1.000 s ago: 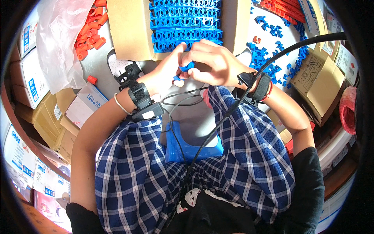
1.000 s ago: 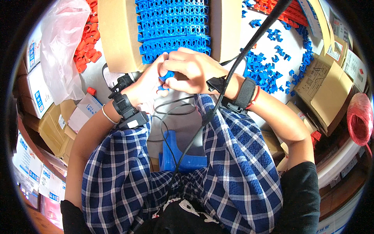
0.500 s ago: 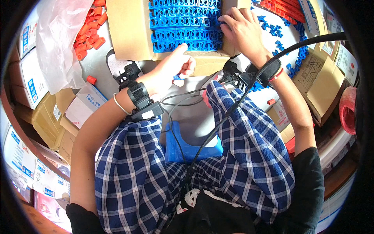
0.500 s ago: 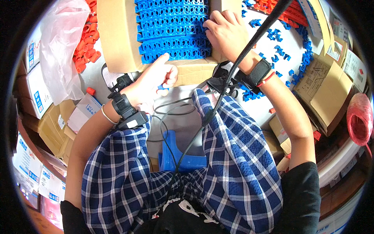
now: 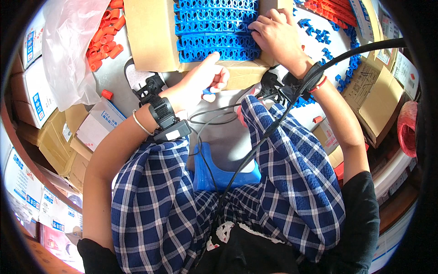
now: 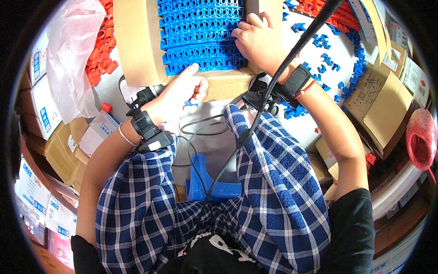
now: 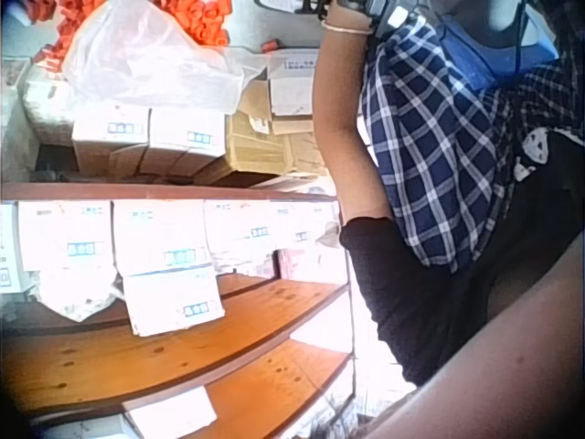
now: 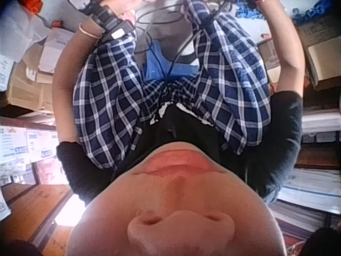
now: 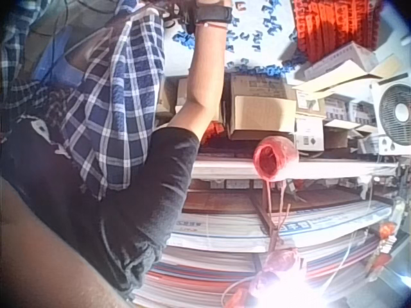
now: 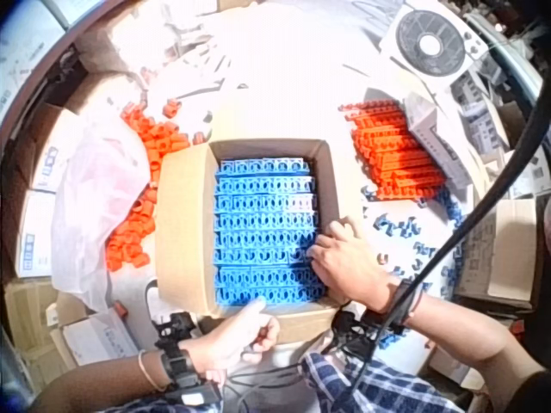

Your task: The person sits and assembles small blue and red plastic components by hand, inserting pieces into a grid and connecting them to form a larger assembly.

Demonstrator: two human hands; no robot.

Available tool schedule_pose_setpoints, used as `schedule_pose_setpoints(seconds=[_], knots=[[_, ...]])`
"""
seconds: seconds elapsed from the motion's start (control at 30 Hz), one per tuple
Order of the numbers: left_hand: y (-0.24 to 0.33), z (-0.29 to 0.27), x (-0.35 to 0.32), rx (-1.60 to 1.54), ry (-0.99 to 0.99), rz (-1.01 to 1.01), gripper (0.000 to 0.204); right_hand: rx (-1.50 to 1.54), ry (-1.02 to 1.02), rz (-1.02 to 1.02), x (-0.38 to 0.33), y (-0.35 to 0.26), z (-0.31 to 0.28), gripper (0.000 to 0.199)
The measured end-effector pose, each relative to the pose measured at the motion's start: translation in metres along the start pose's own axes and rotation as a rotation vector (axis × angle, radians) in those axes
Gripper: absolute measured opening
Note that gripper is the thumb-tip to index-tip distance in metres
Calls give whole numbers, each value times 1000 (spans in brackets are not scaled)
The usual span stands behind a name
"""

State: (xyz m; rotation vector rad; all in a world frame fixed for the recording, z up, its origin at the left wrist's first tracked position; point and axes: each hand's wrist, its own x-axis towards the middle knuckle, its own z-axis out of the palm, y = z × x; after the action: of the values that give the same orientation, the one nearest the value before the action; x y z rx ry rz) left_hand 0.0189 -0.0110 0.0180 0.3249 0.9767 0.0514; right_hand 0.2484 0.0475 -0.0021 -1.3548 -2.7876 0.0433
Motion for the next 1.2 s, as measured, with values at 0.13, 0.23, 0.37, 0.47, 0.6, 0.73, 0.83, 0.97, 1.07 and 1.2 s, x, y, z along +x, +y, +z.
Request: schedule_pose_setpoints(seconds=[0.13, 0.23, 0.37, 0.47, 0.6, 0.73, 0.83, 0.97, 1.07, 1.2], knots=[[-1, -1, 0, -6, -2, 6, 59, 13, -23, 19, -1, -2, 1, 8], [-1, -2, 2, 2, 0, 9, 59, 28, -12, 23, -2, -2, 2, 9], [-1, -3, 1, 0, -1, -5, 59, 25, -7, 21, -2, -2, 3, 9], [-1, -2, 1, 6, -10, 8, 58, 29, -14, 21, -2, -1, 2, 9], [-1, -3, 1, -29, -27, -17, 57, 32, 33, 21, 0, -3, 1, 11], [-1, -3, 1, -19, -35, 5, 57, 20, 6, 19, 0, -4, 0, 10], [-2, -4, 1, -29, -31, -8, 56, 17, -9, 18, 1, -3, 0, 10], [-2, -4, 1, -22, -45, 14, 56, 2, -3, 28, 2, -4, 0, 10], [-3, -4, 1, -10, -48, 22, 56, -5, -14, 38, 3, -5, 0, 10], [-1, -2, -1, -7, -34, 8, 56, -7, 6, 33, 2, -4, 3, 10]])
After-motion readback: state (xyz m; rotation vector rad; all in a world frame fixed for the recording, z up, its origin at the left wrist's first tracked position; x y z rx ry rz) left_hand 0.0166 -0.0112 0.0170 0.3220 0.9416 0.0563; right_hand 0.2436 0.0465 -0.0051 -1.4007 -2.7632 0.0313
